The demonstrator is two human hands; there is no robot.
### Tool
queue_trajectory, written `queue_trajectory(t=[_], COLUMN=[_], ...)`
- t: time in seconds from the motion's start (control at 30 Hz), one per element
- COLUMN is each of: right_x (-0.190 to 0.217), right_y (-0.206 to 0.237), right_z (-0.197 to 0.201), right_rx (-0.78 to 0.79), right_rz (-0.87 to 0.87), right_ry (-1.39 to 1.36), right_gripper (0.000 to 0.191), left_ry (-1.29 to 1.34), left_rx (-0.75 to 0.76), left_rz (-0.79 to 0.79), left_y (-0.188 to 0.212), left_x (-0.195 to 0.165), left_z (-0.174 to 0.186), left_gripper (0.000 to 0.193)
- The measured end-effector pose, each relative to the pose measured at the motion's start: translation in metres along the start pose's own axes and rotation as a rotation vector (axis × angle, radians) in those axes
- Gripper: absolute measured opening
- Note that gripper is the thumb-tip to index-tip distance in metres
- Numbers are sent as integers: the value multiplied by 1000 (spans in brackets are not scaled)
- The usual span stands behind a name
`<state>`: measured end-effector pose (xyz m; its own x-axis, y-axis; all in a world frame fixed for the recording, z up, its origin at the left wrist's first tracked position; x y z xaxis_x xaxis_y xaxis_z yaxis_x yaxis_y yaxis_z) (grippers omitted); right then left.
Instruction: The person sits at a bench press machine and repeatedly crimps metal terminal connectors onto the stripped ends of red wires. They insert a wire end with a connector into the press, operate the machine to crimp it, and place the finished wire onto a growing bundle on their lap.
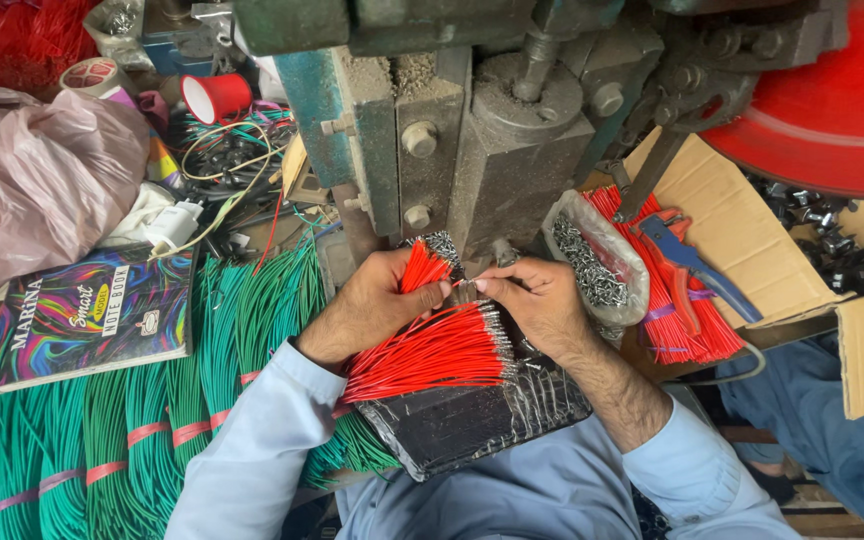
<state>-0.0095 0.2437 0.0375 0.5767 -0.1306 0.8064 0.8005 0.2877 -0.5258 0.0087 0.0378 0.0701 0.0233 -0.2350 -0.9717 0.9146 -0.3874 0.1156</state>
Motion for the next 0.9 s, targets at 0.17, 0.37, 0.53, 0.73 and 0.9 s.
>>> queue_trajectory(t=[0.17, 0.37, 0.53, 0.73, 0.9], right_x=[1, 9, 14, 36, 51], right_y=[-1, -2, 0, 21, 28], right_z=[0, 2, 2, 9, 35], right_rx=[-10, 16, 15, 93, 127], right_rz=[10, 73, 40, 16, -93], right_ry=[-48, -47, 18, -148, 87], right_gripper=[10, 12, 10, 14, 15], left_ry=[-15, -23, 2, 48, -79], left_rx=[1, -16, 0, 80, 64], left_rz=[-13, 10, -36, -22, -90], left_y=[-1, -2, 4, 19, 18], left_x=[-2, -2, -8, -8, -8], left_z=[-2, -3, -6, -15, -7], left_gripper=[11, 12, 11, 13, 15])
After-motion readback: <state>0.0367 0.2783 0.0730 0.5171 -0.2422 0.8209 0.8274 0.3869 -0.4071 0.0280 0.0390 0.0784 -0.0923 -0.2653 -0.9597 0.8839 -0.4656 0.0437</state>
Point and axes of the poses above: each hand's wrist, its own y-axis away from the middle knuckle, its own z-axis out of the back of the hand, x = y × z, the point moved 6 cm from there along -y, towards the middle knuckle, and after that the axes turned 15 degrees about z, right-handed, at the moved point
